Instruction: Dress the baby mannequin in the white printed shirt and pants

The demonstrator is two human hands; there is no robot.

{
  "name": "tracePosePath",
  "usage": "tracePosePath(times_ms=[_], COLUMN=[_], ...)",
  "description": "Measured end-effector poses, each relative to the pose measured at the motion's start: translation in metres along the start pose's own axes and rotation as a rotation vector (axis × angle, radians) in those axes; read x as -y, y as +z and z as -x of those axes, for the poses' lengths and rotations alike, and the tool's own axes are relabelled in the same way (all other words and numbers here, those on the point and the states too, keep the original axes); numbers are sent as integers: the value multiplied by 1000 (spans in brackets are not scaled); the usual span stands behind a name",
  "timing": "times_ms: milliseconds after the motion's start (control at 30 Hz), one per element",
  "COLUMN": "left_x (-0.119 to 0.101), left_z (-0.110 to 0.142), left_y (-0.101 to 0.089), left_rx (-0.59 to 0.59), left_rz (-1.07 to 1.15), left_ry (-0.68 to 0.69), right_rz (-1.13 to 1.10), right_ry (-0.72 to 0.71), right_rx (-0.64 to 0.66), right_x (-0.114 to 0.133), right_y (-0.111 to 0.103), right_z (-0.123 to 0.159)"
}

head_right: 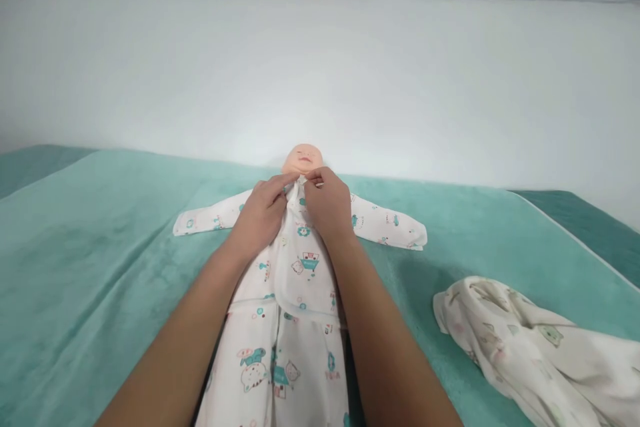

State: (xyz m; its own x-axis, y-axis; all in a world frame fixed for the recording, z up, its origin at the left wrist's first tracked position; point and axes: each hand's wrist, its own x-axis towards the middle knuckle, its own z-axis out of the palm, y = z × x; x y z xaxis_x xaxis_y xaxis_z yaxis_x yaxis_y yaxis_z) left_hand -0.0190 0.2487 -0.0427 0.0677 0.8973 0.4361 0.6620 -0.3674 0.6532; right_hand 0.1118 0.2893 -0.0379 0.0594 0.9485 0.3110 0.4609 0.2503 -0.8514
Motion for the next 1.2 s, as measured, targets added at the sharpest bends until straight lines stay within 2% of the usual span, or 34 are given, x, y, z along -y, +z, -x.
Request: tracePosePath(times_ms=[167,300,433,633,767,900,1067,1200], left_x=[-2,-2,-3,-6,-4,-2,-6,-7], left_z=[3,3,4,5,5,3,10,23], left_y=[2,3,2,-1,-1,0,-4,-7], left_rx=[-77,-127,-100,-64,-84,-76,-73,-49], left_rz=[86,186,204,153,166,198,255,250], left_ry=[-110,-143,-136,-133,-126,-48,-62,-63], right_rz=[-60,111,260,176,-1,-116,-208,-186], right_ry=[10,-24,-89,-50,2,66,131,148], right_rx=[10,44,74,90,4,-104,-242,-257], right_x=[1,10,14,6,1,2,5,5], right_y=[0,1,2,0,-1,-2,-7,-11], right_z=[1,7,9,1,-2,2,23,46])
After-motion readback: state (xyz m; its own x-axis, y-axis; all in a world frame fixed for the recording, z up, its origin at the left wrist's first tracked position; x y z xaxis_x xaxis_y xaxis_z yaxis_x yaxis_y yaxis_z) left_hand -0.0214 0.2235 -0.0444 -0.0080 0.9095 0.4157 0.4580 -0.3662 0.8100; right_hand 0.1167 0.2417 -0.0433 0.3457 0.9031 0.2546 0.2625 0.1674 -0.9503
